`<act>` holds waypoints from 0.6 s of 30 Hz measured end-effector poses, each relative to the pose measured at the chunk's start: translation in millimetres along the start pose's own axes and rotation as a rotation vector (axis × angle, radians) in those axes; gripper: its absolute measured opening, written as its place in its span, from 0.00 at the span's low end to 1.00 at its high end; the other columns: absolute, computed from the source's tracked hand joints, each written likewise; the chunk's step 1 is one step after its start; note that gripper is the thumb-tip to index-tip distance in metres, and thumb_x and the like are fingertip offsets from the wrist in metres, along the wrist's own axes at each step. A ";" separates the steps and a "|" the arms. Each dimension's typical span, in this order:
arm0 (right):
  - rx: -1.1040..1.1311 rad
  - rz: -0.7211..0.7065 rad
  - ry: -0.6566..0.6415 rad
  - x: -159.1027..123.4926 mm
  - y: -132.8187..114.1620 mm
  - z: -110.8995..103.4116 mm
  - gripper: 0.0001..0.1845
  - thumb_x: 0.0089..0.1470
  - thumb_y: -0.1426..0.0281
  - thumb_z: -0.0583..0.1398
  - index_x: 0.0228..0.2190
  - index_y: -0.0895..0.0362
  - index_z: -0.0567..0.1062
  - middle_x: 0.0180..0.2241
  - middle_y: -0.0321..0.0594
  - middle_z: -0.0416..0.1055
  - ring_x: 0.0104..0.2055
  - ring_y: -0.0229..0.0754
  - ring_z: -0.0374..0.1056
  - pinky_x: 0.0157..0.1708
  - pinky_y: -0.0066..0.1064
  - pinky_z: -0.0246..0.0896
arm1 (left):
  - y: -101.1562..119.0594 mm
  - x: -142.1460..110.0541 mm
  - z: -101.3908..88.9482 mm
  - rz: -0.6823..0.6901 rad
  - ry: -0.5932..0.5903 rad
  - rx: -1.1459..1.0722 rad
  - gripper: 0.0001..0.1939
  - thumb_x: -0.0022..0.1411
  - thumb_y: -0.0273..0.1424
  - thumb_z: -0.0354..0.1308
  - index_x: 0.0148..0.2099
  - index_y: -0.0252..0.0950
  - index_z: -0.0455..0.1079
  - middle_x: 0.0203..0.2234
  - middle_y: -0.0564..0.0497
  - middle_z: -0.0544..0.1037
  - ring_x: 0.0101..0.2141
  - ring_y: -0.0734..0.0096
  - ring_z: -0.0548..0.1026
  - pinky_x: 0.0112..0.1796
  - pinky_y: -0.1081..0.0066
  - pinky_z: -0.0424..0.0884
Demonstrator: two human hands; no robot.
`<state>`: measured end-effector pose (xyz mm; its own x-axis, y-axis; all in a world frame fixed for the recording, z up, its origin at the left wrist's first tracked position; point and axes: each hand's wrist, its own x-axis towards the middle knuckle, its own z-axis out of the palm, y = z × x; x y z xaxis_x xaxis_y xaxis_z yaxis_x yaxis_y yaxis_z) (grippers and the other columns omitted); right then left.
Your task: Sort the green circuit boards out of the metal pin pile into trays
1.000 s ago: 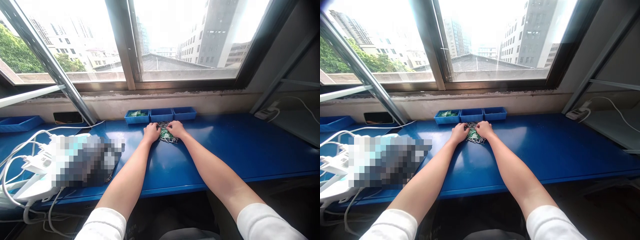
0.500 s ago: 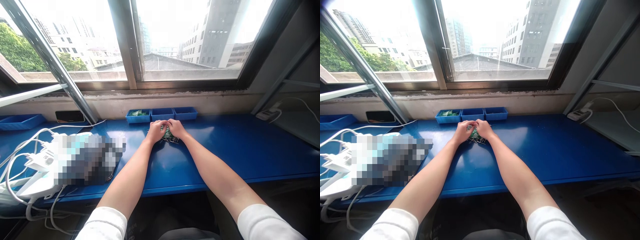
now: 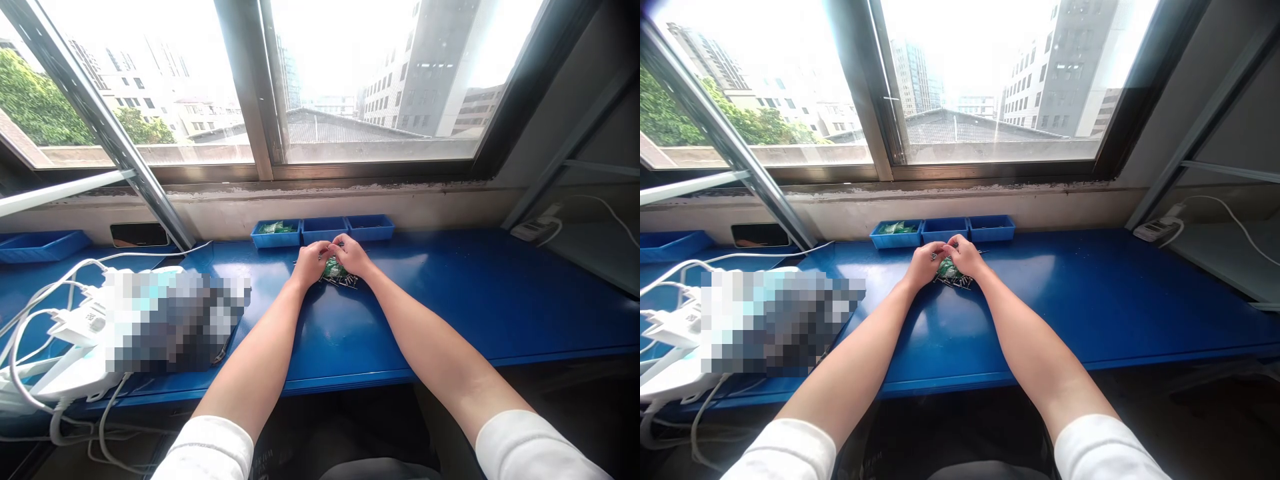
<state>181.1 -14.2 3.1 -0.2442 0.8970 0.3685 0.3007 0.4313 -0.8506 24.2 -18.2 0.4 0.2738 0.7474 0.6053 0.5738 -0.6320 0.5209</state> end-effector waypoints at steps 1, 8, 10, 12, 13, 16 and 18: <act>0.020 0.003 -0.011 0.1 -0.1 0.2 0.12 0.57 0.58 0.55 0.33 0.54 0.63 0.14 0.27 0.60 0.17 0.36 0.56 0.20 0.26 0.50 | 0.1 0.0 0.3 0.010 -0.004 0.006 0.08 0.61 0.29 0.54 0.40 0.39 0.74 0.35 0.50 0.78 0.36 0.69 0.75 0.39 0.71 0.70; 0.004 -0.033 0.103 0.2 -3.0 -2.0 0.22 0.55 0.49 0.55 0.27 0.56 0.68 0.19 0.34 0.68 0.20 0.36 0.61 0.23 0.28 0.56 | 0.3 0.4 -0.8 -0.074 -0.002 0.161 0.08 0.59 0.24 0.52 0.35 0.36 0.72 0.33 0.49 0.78 0.37 0.67 0.75 0.42 0.69 0.68; 0.006 -0.055 0.122 0.1 -4.1 -3.5 0.25 0.54 0.47 0.55 0.24 0.57 0.70 0.21 0.36 0.69 0.21 0.37 0.61 0.24 0.28 0.56 | -0.1 0.5 -2.1 -0.106 -0.003 0.190 0.08 0.59 0.24 0.51 0.35 0.37 0.72 0.33 0.49 0.78 0.37 0.67 0.75 0.42 0.69 0.67; 0.009 -0.055 0.122 0.1 -4.6 -4.6 0.26 0.53 0.46 0.56 0.24 0.57 0.72 0.22 0.37 0.70 0.22 0.37 0.62 0.25 0.28 0.57 | -0.4 0.4 -3.1 -0.126 -0.009 0.201 0.09 0.60 0.25 0.50 0.35 0.37 0.72 0.33 0.49 0.78 0.37 0.67 0.75 0.42 0.69 0.67; 0.007 -0.049 0.120 0.0 -4.7 -5.1 0.26 0.52 0.46 0.56 0.24 0.58 0.73 0.23 0.38 0.70 0.23 0.37 0.62 0.25 0.28 0.58 | -0.2 0.4 -3.4 -0.135 -0.011 0.204 0.09 0.60 0.25 0.50 0.35 0.37 0.72 0.33 0.49 0.78 0.37 0.67 0.75 0.42 0.69 0.67; -0.021 -0.039 0.123 -0.2 -4.9 -6.0 0.26 0.53 0.48 0.55 0.25 0.58 0.75 0.24 0.38 0.71 0.25 0.39 0.65 0.27 0.28 0.59 | 1.6 0.1 -3.8 -0.159 -0.024 0.212 0.09 0.61 0.27 0.50 0.36 0.38 0.73 0.34 0.49 0.78 0.38 0.66 0.75 0.43 0.68 0.67; -0.052 -0.041 0.149 -0.3 -5.0 -6.7 0.25 0.55 0.49 0.55 0.25 0.58 0.75 0.25 0.38 0.72 0.27 0.39 0.66 0.28 0.28 0.60 | 3.4 0.1 -3.8 -0.170 -0.018 0.215 0.09 0.62 0.31 0.51 0.38 0.38 0.73 0.36 0.49 0.78 0.40 0.65 0.74 0.44 0.68 0.67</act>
<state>185.8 -15.9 9.8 -0.1188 0.8811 0.4577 0.3416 0.4691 -0.8144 23.2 -21.0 4.5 0.1728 0.8438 0.5082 0.7627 -0.4410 0.4730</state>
